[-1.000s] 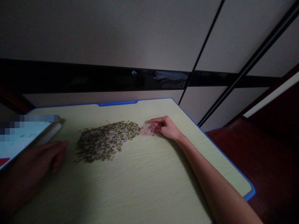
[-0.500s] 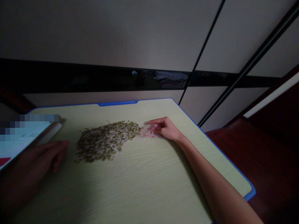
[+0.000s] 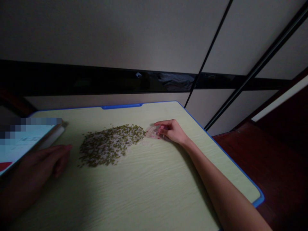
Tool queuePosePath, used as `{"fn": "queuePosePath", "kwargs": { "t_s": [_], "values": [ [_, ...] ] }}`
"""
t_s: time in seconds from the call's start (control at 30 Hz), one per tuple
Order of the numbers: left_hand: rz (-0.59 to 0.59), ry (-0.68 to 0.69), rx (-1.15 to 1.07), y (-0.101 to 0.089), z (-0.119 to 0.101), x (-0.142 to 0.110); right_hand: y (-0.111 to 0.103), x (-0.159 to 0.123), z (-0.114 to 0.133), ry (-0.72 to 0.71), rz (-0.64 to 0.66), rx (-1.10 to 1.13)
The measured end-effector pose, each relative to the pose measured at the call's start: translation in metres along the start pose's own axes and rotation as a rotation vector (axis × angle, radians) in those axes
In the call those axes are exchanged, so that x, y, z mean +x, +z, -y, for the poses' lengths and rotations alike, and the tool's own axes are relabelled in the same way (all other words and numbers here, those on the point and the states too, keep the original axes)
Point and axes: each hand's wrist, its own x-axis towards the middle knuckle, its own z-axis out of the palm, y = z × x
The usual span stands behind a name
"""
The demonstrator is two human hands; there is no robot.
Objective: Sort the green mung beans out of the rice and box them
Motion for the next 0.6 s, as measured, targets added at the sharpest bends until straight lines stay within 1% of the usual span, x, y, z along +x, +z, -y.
{"fn": "queuePosePath", "kwargs": {
  "t_s": [0.33,0.47,0.6],
  "values": [
    [0.019,-0.01,-0.041,0.0,0.0088,0.0033,0.0022,-0.0001,0.0003,-0.044,-0.003,-0.014],
    [0.011,-0.027,-0.028,0.0007,0.0049,0.0013,0.002,-0.0008,0.0022,-0.009,0.0,0.001],
    [-0.004,-0.04,-0.027,0.0002,-0.0002,-0.0014,0.0009,-0.0007,0.002,-0.011,-0.012,-0.005]
  ]
}}
